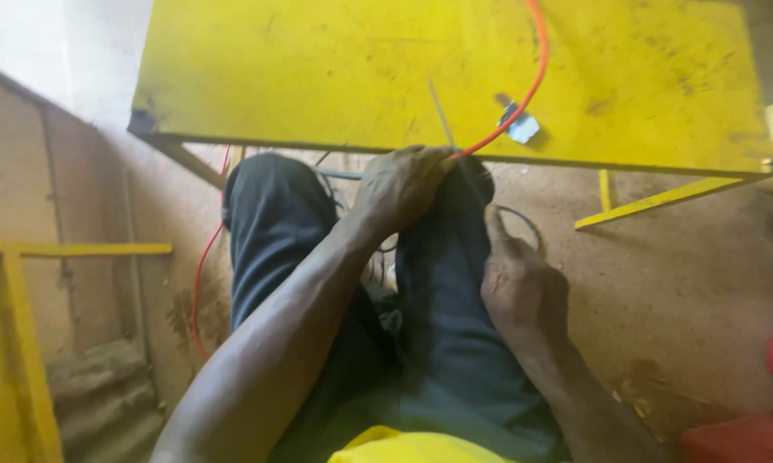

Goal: Preparing and handling electrical cables and wires on a metal workbench using a small blade

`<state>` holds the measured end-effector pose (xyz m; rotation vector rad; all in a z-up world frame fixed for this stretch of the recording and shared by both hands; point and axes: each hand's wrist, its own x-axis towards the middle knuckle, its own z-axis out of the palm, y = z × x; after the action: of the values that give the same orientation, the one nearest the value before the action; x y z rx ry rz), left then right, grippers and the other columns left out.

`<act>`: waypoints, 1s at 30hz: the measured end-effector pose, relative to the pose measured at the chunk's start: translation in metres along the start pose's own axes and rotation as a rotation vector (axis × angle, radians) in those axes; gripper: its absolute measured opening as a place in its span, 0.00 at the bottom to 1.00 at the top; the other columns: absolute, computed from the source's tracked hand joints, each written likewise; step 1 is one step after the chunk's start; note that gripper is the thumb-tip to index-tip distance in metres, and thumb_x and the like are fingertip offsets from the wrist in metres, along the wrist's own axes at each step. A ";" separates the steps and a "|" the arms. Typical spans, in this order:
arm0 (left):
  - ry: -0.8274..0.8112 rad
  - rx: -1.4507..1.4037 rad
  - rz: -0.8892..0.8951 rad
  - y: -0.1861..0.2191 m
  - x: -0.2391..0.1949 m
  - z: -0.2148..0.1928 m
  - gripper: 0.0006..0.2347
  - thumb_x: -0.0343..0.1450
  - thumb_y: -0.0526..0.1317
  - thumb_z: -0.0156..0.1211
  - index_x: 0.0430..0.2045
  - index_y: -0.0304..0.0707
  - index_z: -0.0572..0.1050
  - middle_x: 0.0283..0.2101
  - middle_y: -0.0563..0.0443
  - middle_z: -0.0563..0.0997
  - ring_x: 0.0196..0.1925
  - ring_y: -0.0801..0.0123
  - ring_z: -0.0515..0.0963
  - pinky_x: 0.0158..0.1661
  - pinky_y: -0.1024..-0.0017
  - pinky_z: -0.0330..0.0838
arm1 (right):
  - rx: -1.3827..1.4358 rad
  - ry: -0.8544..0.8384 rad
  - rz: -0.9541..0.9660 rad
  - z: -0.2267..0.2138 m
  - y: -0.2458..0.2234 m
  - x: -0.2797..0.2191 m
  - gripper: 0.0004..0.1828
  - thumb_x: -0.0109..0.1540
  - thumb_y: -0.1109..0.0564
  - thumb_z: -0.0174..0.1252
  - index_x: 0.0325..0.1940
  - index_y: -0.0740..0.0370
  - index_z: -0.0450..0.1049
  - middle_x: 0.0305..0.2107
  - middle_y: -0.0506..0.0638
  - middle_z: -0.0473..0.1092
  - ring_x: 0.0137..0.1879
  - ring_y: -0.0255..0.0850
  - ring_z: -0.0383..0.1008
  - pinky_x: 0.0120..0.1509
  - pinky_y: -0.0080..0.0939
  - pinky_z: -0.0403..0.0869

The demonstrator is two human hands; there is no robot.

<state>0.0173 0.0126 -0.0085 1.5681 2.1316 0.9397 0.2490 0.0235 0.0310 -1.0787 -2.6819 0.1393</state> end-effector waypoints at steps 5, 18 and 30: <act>0.075 -0.035 0.208 0.013 -0.003 0.004 0.14 0.81 0.52 0.49 0.49 0.50 0.80 0.47 0.40 0.86 0.44 0.39 0.87 0.42 0.43 0.82 | 0.081 0.164 -0.078 0.047 0.006 0.075 0.32 0.69 0.57 0.51 0.79 0.43 0.66 0.46 0.55 0.79 0.49 0.55 0.84 0.46 0.59 0.83; 0.145 -0.081 0.266 -0.007 0.014 0.040 0.12 0.80 0.53 0.51 0.43 0.52 0.80 0.41 0.44 0.85 0.43 0.42 0.86 0.40 0.46 0.82 | 0.071 0.177 -0.093 0.040 0.012 0.080 0.32 0.67 0.61 0.53 0.77 0.52 0.68 0.44 0.59 0.79 0.47 0.58 0.84 0.46 0.59 0.82; 0.157 -0.125 0.274 -0.002 0.012 0.045 0.14 0.81 0.52 0.51 0.51 0.53 0.81 0.43 0.42 0.85 0.45 0.42 0.86 0.42 0.46 0.82 | 0.035 0.136 -0.066 0.036 0.022 0.065 0.35 0.66 0.60 0.51 0.80 0.47 0.64 0.30 0.58 0.77 0.38 0.58 0.83 0.42 0.61 0.80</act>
<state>0.0394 0.0376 -0.0417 1.8052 1.9428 1.2981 0.2095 0.0846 0.0047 -0.9533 -2.5805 0.0965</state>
